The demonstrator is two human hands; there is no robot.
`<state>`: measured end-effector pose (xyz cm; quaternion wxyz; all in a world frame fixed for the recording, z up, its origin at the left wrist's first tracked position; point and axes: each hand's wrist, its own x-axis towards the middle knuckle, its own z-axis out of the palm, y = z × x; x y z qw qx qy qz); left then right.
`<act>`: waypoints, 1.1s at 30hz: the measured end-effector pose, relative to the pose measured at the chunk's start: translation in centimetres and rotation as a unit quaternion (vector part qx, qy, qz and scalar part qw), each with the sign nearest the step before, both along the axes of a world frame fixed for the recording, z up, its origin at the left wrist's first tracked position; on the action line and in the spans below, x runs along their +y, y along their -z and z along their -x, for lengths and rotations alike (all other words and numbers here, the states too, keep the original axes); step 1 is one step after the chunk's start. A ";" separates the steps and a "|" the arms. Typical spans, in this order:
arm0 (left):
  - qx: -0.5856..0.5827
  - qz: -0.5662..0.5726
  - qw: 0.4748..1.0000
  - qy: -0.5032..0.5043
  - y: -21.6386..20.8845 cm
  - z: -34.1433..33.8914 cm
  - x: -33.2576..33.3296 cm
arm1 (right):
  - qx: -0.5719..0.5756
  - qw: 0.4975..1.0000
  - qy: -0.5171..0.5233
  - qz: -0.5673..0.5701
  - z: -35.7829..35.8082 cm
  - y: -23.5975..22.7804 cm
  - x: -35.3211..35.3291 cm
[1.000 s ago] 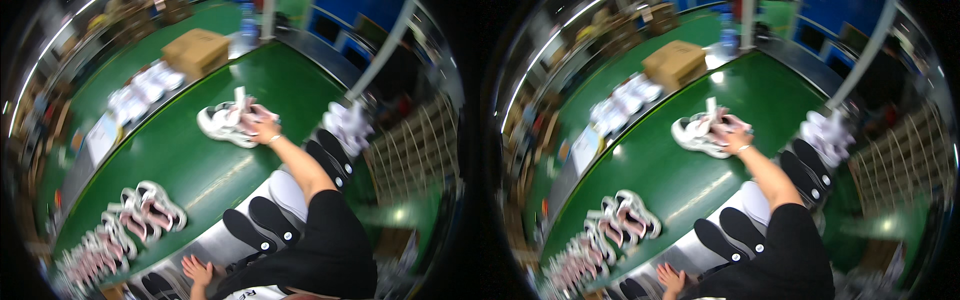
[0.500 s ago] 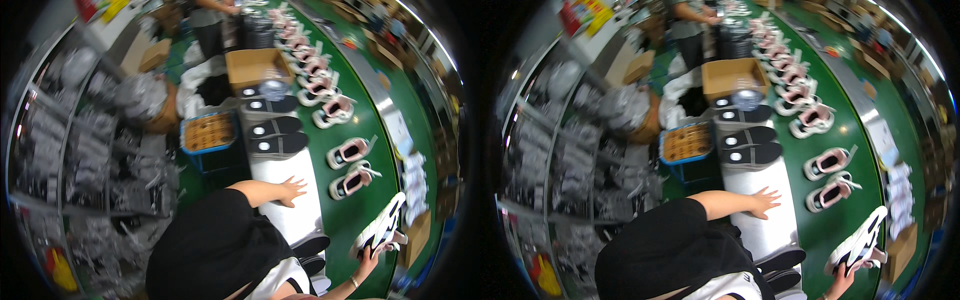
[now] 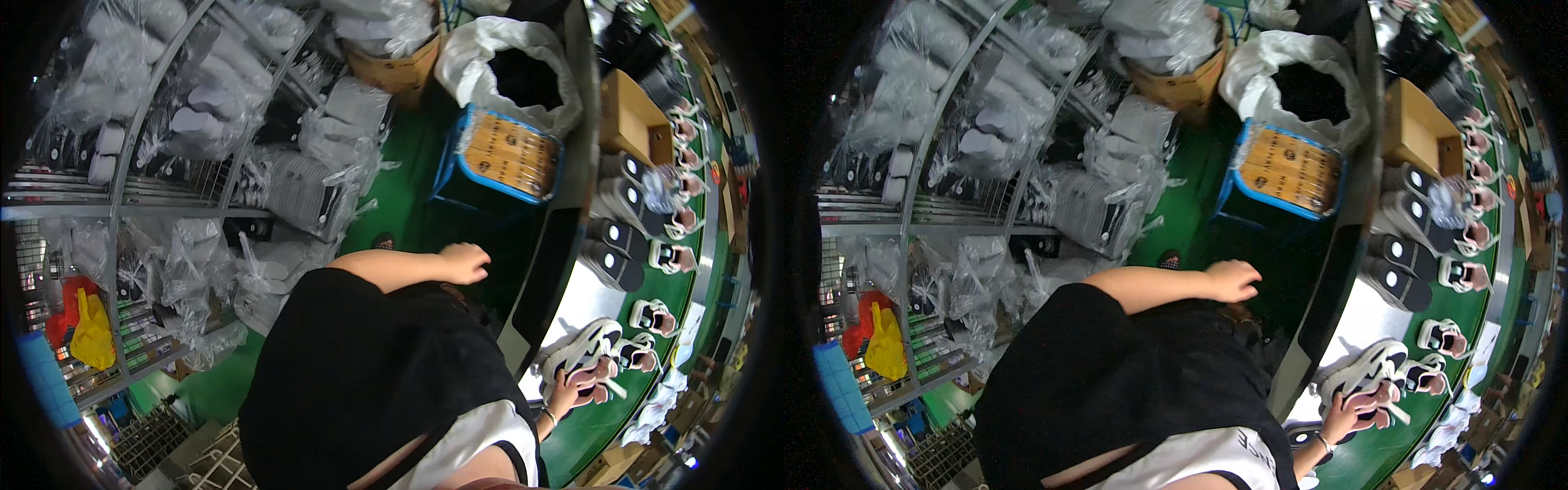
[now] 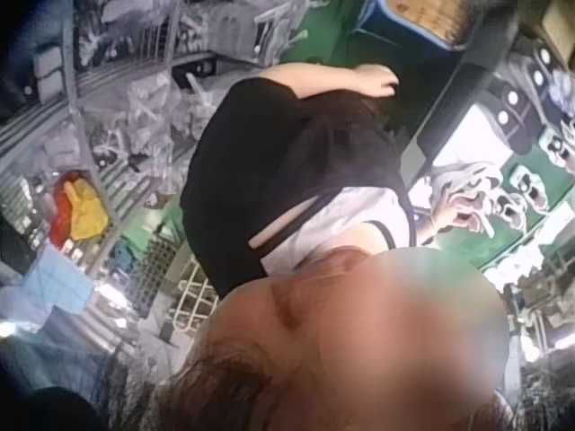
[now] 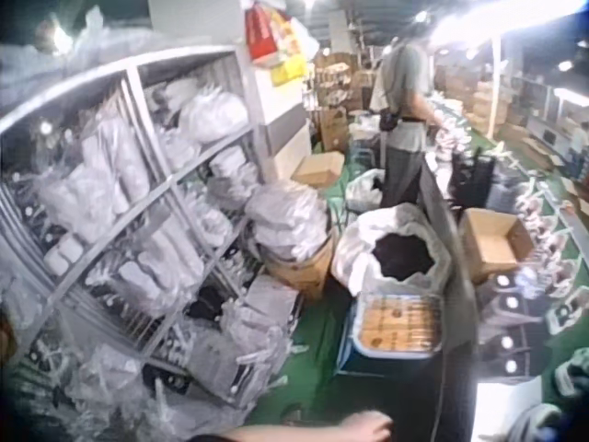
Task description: The person places insoles into various shoes on an assembly line. They pick up insoles from a stack or storage bag and insert them into the interior of the shoes.
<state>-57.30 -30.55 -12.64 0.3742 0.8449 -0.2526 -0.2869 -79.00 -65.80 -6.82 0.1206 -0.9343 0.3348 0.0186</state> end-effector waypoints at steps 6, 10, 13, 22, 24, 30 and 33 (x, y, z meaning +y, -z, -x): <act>0.103 -0.157 0.926 -0.328 8.6 0.8 20.2 | 0.084 0.993 0.003 0.081 -8.8 -9.5 10.0; 0.173 -0.214 0.847 -0.455 15.9 4.3 30.2 | -0.044 0.956 -0.078 -0.281 -16.3 -8.2 20.3; 0.190 -0.202 0.797 -0.536 17.5 4.5 33.8 | 0.124 0.914 -0.226 -0.314 -19.5 -4.0 27.1; 0.366 0.117 0.577 -0.721 16.4 -3.1 35.6 | 0.279 0.769 -0.386 -0.427 -28.5 7.9 38.6; 0.361 0.149 0.552 -0.737 18.3 -5.4 36.6 | 0.298 0.754 -0.407 -0.421 -31.2 11.1 40.5; 0.312 0.161 0.544 -0.762 28.0 -14.5 40.3 | 0.249 0.734 -0.456 -0.437 -36.8 21.9 47.4; 0.274 0.092 0.545 -0.787 32.4 -18.7 41.8 | 0.143 0.715 -0.496 -0.472 -38.1 26.9 52.3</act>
